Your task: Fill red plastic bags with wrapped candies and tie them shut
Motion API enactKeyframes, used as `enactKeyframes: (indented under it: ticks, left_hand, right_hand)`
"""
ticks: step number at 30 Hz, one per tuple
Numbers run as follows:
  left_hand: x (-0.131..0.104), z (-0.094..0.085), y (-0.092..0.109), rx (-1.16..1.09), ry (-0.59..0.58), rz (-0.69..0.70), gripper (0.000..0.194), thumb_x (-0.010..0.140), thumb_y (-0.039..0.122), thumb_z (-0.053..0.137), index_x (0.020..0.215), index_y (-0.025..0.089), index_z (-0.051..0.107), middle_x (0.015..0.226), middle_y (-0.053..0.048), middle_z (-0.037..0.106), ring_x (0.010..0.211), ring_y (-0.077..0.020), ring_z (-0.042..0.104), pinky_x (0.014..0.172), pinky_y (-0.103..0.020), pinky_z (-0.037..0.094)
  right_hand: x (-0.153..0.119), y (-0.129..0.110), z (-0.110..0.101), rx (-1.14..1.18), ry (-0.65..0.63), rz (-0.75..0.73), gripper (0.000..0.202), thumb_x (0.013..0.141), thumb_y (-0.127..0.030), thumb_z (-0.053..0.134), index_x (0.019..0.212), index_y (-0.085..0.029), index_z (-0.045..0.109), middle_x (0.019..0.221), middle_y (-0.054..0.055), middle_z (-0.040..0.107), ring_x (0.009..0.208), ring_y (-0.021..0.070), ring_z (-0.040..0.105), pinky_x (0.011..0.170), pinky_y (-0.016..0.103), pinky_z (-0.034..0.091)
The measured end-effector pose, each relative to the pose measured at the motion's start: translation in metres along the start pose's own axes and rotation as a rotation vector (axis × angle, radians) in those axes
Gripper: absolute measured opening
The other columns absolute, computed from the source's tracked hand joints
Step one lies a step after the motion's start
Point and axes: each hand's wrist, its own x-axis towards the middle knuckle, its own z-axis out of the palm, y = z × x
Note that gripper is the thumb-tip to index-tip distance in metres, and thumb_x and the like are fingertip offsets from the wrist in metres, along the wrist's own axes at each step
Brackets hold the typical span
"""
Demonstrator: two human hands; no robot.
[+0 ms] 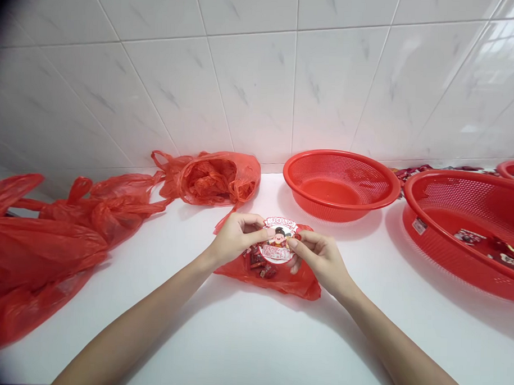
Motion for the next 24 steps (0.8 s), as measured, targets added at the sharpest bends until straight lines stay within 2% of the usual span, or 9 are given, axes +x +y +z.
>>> enactKeyframes:
  ticks: [24]
  left_hand:
    - [-0.0014, 0.003, -0.0026, 0.079, 0.006, 0.025, 0.029, 0.077, 0.041, 0.072, 0.065, 0.016, 0.064, 0.062, 0.001, 0.059, 0.057, -0.0122, 0.053, 0.054, -0.024, 0.04]
  right_hand:
    - [-0.0001, 0.0018, -0.0004, -0.069, 0.014, -0.008, 0.037, 0.083, -0.055, 0.073, 0.075, -0.019, 0.068, 0.056, 0.0, 0.065, 0.046, 0.0158, 0.061, 0.051, 0.028, 0.049]
